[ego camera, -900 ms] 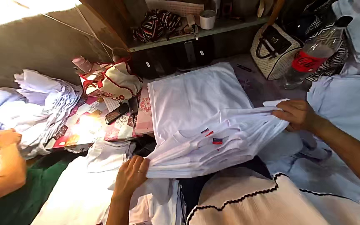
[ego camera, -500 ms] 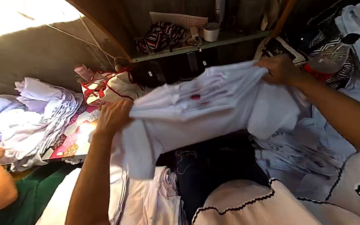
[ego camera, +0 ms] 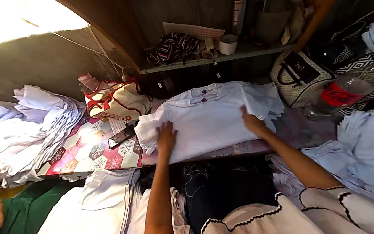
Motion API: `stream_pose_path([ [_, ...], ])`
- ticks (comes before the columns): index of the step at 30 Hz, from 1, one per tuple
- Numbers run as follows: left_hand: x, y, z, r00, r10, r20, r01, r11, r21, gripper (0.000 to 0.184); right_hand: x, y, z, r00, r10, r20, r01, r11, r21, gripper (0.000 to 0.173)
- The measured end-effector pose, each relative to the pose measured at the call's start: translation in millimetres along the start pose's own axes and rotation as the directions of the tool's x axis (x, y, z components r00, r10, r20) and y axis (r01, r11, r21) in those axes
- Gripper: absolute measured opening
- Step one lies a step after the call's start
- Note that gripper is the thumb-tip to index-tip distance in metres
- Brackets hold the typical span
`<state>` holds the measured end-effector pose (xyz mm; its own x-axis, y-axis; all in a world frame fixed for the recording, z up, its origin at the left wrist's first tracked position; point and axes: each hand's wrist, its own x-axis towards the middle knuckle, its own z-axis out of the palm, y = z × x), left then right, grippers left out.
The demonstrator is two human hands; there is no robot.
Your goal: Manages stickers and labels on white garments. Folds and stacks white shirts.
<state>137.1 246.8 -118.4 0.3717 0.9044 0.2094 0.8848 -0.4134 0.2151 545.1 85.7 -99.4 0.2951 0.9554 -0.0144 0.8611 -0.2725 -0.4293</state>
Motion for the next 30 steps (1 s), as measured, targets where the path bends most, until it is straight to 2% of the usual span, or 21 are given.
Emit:
stream_pose_path([
  [1,1.1,-26.0,-14.4,0.988,-0.15,-0.034,0.151,0.987,0.046,0.057,2.4,32.2,-17.0,0.986,0.103,-0.13,-0.102,0.995,0.015,0.047],
  [2,-1.8,-45.5,-28.0,0.96,-0.27,-0.069,0.272,0.962,0.015,0.061,1.9,59.7,-30.3,0.963,0.141,-0.231,-0.149,0.989,-0.02,0.047],
  [3,-8.3,-55.6,-40.5,0.931,-0.35,-0.105,0.349,0.937,-0.031,0.061,-2.1,80.7,-40.3,0.942,0.158,-0.296,-0.174,0.984,-0.031,0.048],
  [4,-17.7,-56.6,-47.9,0.916,-0.359,-0.177,0.348,0.933,-0.09,0.058,-10.8,89.4,-50.9,0.926,0.149,-0.347,-0.169,0.985,-0.028,0.047],
  [5,-31.3,-49.5,-49.6,0.919,-0.279,-0.279,0.253,0.959,-0.126,0.052,-22.6,88.0,-57.6,0.923,0.093,-0.373,-0.112,0.993,-0.03,0.048],
  [6,-49.0,-36.4,-47.3,0.925,-0.14,-0.354,0.096,0.986,-0.139,0.048,-37.2,80.0,-57.5,0.941,0.014,-0.339,-0.023,0.999,-0.022,0.05],
  [7,-67.6,-19.7,-40.8,0.931,0.012,-0.365,-0.069,0.987,-0.144,0.045,-52.2,68.8,-51.4,0.965,-0.068,-0.253,0.069,0.998,-0.003,0.053],
  [8,-85.1,-4.4,-30.5,0.946,0.138,-0.293,-0.188,0.971,-0.15,0.045,-65.8,58.3,-40.4,0.978,-0.148,-0.147,0.153,0.988,0.018,0.057],
  [9,-100.6,5.6,-17.3,0.959,0.209,-0.192,-0.238,0.96,-0.147,0.046,-78.1,51.4,-26.5,0.977,-0.207,-0.051,0.208,0.978,0.019,0.061],
  [10,-112.6,7.9,-4.1,0.962,0.237,-0.134,-0.254,0.958,-0.13,0.047,-87.3,49.6,-12.6,0.969,-0.248,-0.002,0.248,0.969,-0.006,0.065],
  [12,-123.5,0.2,7.9,0.961,0.238,-0.142,-0.256,0.958,-0.13,0.048,-91.6,62.0,12.7,0.938,-0.328,-0.115,0.317,0.943,-0.098,0.07],
  [15,-119.7,-8.6,-5.4,0.961,0.276,-0.021,-0.275,0.943,-0.19,0.067,-79.8,77.7,24.5,0.912,-0.333,-0.241,0.305,0.941,-0.145,0.061],
  [17,-114.9,-11.2,-12.2,0.954,0.296,0.05,-0.286,0.946,-0.154,0.074,-73.7,76.5,23.0,0.938,-0.291,-0.187,0.28,0.956,-0.084,0.064],
  [19,-106.3,-16.1,-13.3,0.947,0.319,-0.026,-0.319,0.937,-0.141,0.06,-68.4,69.4,11.1,0.971,-0.233,-0.047,0.232,0.972,-0.022,0.074],
  [20,-100.7,-15.2,-18.1,0.946,0.32,-0.046,-0.323,0.937,-0.132,0.052,-65.9,67.0,5.2,0.973,-0.233,-0.003,0.233,0.972,-0.02,0.074],
  [22,-84.4,-4.9,-41.3,0.95,0.31,-0.041,-0.313,0.945,-0.1,0.039,-60.1,69.8,-3.6,0.945,-0.325,-0.042,0.32,0.942,-0.098,0.052],
  [23,-70.6,2.0,-59.1,0.945,0.32,-0.061,-0.324,0.943,-0.071,0.033,-55.1,69.7,-14.4,0.924,-0.374,-0.083,0.358,0.92,-0.156,0.037],
  [24,-53.1,10.3,-82.6,0.942,0.325,-0.08,-0.329,0.943,-0.049,0.03,-48.2,64.1,-31.8,0.911,-0.394,-0.123,0.369,0.912,-0.18,0.029],
  [26,-12.3,20.7,-137.2,0.938,0.323,-0.122,-0.33,0.943,-0.045,0.032,-27.3,42.9,-78.0,0.878,-0.399,-0.265,0.357,0.914,-0.194,0.025],
  [28,27.7,21.3,-189.7,0.889,0.349,-0.295,-0.379,0.924,-0.049,0.033,-10.2,15.2,-140.9,0.865,-0.331,-0.377,0.293,0.943,-0.156,0.028],
  [30,61.9,17.0,-242.3,0.838,0.344,-0.423,-0.379,0.925,0.001,0.035,-4.2,-14.2,-207.7,0.817,-0.301,-0.491,0.281,0.953,-0.117,0.03],
])
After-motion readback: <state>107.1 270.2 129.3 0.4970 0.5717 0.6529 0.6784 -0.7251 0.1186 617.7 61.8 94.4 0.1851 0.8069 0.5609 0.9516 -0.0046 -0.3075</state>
